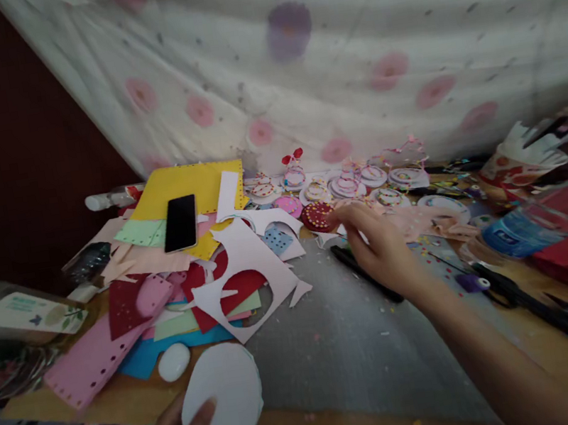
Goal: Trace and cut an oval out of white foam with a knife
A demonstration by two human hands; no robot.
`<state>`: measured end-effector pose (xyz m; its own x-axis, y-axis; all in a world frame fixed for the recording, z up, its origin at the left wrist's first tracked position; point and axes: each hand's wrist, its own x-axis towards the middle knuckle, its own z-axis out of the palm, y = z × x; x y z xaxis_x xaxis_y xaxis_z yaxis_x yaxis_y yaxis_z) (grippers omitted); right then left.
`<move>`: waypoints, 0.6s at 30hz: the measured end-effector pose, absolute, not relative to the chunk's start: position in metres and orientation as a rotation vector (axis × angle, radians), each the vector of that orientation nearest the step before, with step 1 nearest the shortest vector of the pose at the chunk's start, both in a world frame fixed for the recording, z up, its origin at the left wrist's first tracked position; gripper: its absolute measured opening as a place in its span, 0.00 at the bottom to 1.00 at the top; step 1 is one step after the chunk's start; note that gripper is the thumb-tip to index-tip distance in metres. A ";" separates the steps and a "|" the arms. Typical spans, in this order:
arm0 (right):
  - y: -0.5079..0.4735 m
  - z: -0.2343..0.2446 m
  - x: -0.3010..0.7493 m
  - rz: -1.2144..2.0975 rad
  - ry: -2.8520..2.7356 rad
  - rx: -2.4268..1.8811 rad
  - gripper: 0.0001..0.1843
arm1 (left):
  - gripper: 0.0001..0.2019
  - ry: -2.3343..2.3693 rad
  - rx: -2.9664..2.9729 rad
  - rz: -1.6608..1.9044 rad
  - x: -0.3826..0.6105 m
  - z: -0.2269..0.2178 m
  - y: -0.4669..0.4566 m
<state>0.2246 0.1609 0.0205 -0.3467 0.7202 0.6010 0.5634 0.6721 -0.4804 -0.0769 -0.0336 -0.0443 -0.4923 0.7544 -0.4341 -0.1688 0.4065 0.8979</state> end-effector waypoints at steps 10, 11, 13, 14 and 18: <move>0.117 -0.073 0.298 0.480 -2.019 -1.683 0.09 | 0.21 1.059 0.852 1.153 0.022 -0.037 0.088; 0.120 -0.073 0.299 0.508 -2.008 -1.654 0.08 | 0.21 0.994 0.832 1.153 0.033 -0.037 0.099; 0.127 -0.070 0.301 0.562 -1.984 -1.579 0.08 | 0.21 0.873 0.757 1.134 0.050 -0.040 0.118; 0.130 -0.069 0.303 0.590 -1.960 -1.536 0.09 | 0.21 0.840 0.713 1.119 0.056 -0.042 0.126; 0.135 -0.073 0.303 0.755 -1.758 -1.359 0.13 | 0.20 0.829 0.610 1.081 0.066 -0.058 0.147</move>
<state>0.3025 0.1353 -0.0734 -0.1304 0.9671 0.2183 0.5081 0.2543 -0.8229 0.0660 0.1473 -0.0577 0.2325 0.9312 -0.2807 -0.5127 0.3626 0.7782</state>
